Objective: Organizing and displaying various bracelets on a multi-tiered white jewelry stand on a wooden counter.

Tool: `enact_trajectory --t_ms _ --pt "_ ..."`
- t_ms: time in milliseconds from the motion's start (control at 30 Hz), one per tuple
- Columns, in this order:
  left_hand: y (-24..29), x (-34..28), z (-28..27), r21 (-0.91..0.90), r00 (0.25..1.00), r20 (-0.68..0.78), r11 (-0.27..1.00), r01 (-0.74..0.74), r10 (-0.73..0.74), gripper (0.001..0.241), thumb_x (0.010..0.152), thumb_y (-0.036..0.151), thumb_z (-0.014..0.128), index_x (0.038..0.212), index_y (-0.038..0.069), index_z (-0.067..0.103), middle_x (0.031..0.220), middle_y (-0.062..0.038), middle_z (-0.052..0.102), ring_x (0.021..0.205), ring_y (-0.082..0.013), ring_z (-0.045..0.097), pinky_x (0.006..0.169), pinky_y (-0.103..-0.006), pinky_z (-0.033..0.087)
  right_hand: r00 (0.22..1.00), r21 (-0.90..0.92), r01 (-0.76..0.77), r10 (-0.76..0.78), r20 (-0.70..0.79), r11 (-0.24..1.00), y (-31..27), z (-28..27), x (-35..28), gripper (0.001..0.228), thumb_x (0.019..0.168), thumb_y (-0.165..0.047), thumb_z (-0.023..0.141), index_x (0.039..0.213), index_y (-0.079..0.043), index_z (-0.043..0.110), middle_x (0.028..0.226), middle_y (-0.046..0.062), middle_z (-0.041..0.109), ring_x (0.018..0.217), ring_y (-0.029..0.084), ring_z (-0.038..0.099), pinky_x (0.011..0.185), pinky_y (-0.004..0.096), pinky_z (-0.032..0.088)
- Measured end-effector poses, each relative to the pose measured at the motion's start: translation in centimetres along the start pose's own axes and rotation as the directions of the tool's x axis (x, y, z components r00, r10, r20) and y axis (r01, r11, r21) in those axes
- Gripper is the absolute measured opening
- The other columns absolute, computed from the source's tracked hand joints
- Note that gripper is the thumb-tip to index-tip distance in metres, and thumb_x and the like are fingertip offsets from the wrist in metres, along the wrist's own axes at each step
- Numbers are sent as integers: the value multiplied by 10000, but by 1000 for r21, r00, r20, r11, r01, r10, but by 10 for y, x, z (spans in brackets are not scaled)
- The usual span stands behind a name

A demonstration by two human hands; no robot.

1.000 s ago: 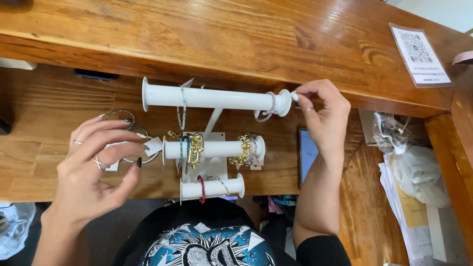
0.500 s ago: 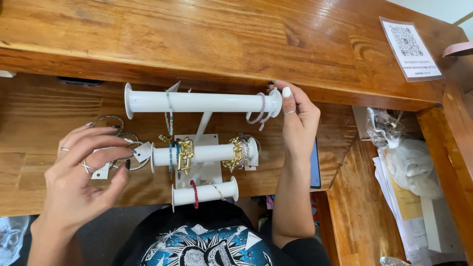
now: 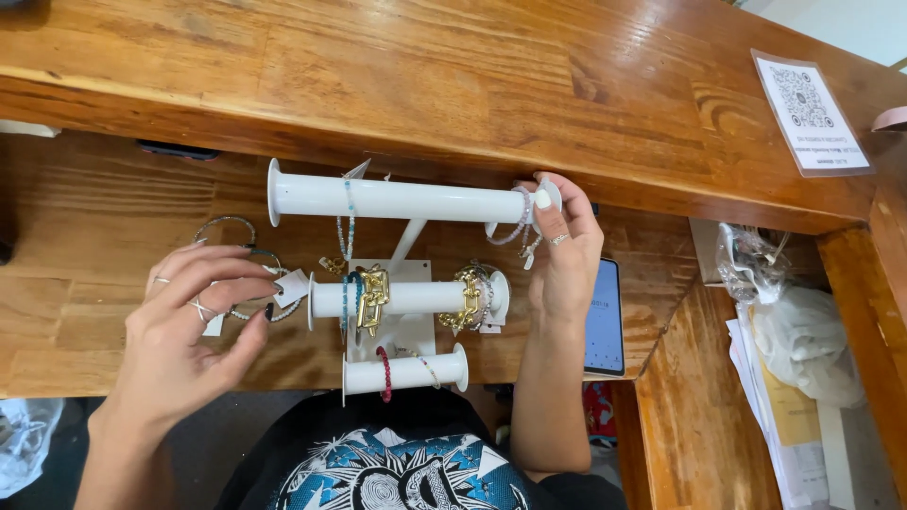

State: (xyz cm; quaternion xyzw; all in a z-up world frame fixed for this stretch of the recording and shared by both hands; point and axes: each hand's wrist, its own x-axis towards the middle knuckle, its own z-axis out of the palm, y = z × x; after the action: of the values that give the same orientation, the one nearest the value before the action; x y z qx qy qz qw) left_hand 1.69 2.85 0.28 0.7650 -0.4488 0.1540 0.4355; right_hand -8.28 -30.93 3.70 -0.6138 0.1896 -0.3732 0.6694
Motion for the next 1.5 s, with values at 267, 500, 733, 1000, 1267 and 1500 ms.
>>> enact_trajectory --t_ms 267,500,733,1000,1267,1500 --pt "0 0 5 -17 1000 16 1000 -19 19 129 904 86 664 1027 97 703 1131 -80 712 1152 -298 659 1102 -468 448 981 207 -155 176 -86 966 -13 17 -13 476 968 -405 519 1229 -39 674 1186 123 712 1157 261 656 1046 398 504" --pt "-1 -3 2 -5 1000 16 1000 -9 10 122 911 106 659 1016 88 716 1115 -74 712 1132 -282 655 1086 -464 452 914 302 -354 396 -91 886 -4 14 -14 571 970 -507 467 1231 -55 698 1171 120 719 1048 260 659 876 390 526" --pt "-58 -22 10 105 951 -85 947 304 -296 212 827 93 783 1026 163 769 1041 -52 721 1076 -360 676 959 -490 510 981 147 -164 146 129 975 15 13 -42 625 1045 -565 446 1450 -103 557 1353 100 557 1253 252 468 1220 570 312" --pt "-99 -32 38 421 861 50 792 442 -507 171 793 179 851 948 244 820 999 -62 697 1040 -317 627 939 -406 524 984 -308 121 -74 160 944 41 1 -42 332 1094 -199 535 1383 -66 631 1348 131 646 1291 184 548 1188 440 393" --pt "-116 -40 68 547 797 164 726 417 -581 92 800 246 808 887 216 810 1034 -86 662 1112 -339 554 915 -414 492 956 -544 264 -140 260 796 37 -11 -34 311 1098 -223 561 1350 -70 661 1366 193 607 1348 350 532 1159 537 379" --pt "-67 -9 27 227 798 71 789 571 -599 88 906 169 729 985 131 730 933 -106 681 1009 -341 667 867 -445 547 952 -699 299 -154 264 650 21 -39 -42 398 1039 -163 677 1377 38 616 1277 260 622 1188 465 620 1054 589 465"
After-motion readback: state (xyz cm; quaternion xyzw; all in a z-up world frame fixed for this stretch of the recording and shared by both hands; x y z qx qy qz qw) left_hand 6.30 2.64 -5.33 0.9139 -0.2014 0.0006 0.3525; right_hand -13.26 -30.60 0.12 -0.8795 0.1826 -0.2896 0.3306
